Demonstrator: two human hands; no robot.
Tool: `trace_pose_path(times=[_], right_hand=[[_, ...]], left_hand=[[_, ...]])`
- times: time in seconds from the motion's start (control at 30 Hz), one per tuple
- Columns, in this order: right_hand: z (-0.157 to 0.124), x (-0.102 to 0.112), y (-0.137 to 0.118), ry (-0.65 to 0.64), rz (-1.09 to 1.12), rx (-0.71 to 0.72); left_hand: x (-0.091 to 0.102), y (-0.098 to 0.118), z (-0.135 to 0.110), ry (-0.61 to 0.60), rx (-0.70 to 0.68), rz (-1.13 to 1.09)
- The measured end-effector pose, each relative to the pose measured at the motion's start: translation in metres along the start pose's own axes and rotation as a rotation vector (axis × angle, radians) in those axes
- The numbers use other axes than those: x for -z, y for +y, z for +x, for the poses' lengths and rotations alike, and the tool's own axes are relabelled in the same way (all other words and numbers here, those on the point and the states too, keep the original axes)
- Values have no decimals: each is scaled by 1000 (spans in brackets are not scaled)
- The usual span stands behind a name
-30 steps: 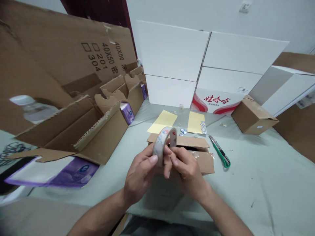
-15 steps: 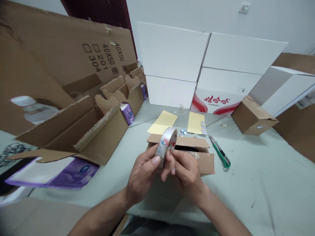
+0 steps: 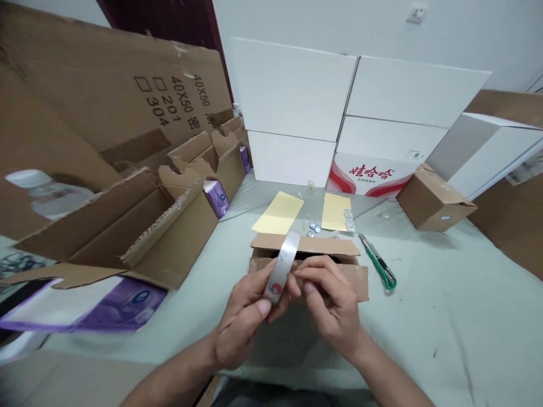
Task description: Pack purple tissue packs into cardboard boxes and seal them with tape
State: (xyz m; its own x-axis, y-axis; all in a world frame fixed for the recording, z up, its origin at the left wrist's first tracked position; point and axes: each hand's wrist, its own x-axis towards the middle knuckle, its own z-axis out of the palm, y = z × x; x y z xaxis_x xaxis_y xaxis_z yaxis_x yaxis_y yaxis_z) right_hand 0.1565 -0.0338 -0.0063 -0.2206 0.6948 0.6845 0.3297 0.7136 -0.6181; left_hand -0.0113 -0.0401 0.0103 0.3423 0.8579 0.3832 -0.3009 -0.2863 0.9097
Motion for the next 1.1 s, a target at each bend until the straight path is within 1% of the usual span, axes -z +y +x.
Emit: trace_pose_path(times=[0.13, 0.17, 0.2, 0.27, 0.33, 0.4, 0.47, 0.53, 0.6, 0.67, 0.7, 0.8, 0.87, 1.0, 1.1], right_hand=[[3, 1, 2, 167, 10, -86], [5, 1, 4, 169, -13, -97], [7, 0, 4, 135, -39, -103], [12, 1, 5, 21, -94, -81], [17, 3, 5, -27, -150, 20], [21, 6, 4, 3, -242, 164], [22, 10, 3, 28, -351, 279], [21, 13, 1, 30, -422, 337], [20, 14, 0, 30, -447, 353], [18, 13, 0, 26, -425, 327], [18, 13, 0, 23, -392, 299], [17, 11, 3, 8, -243, 181], [16, 9, 5, 8, -168, 109], [13, 8, 9, 2, -127, -33], [11, 8, 11, -6, -144, -111]], left_hand=[[1, -3, -1, 24, -17, -67], [1, -4, -1, 16, -22, -88], [2, -6, -2, 0, -26, -110], [4, -9, -3, -41, -24, -160], [6, -11, -3, -44, 1, -193], [9, -12, -3, -35, 54, -192], [10, -10, -3, -47, 131, -169], [11, -7, -3, -71, 190, -136], [11, -3, -4, -76, 196, -100], [12, 1, -7, -100, 163, -94], [12, 2, -8, -133, 143, -104], [13, 3, -10, -239, 95, -160], [13, 4, -9, -275, 78, -191], [9, 3, -8, -320, 88, -286], [4, 3, -9, -279, 158, -387]])
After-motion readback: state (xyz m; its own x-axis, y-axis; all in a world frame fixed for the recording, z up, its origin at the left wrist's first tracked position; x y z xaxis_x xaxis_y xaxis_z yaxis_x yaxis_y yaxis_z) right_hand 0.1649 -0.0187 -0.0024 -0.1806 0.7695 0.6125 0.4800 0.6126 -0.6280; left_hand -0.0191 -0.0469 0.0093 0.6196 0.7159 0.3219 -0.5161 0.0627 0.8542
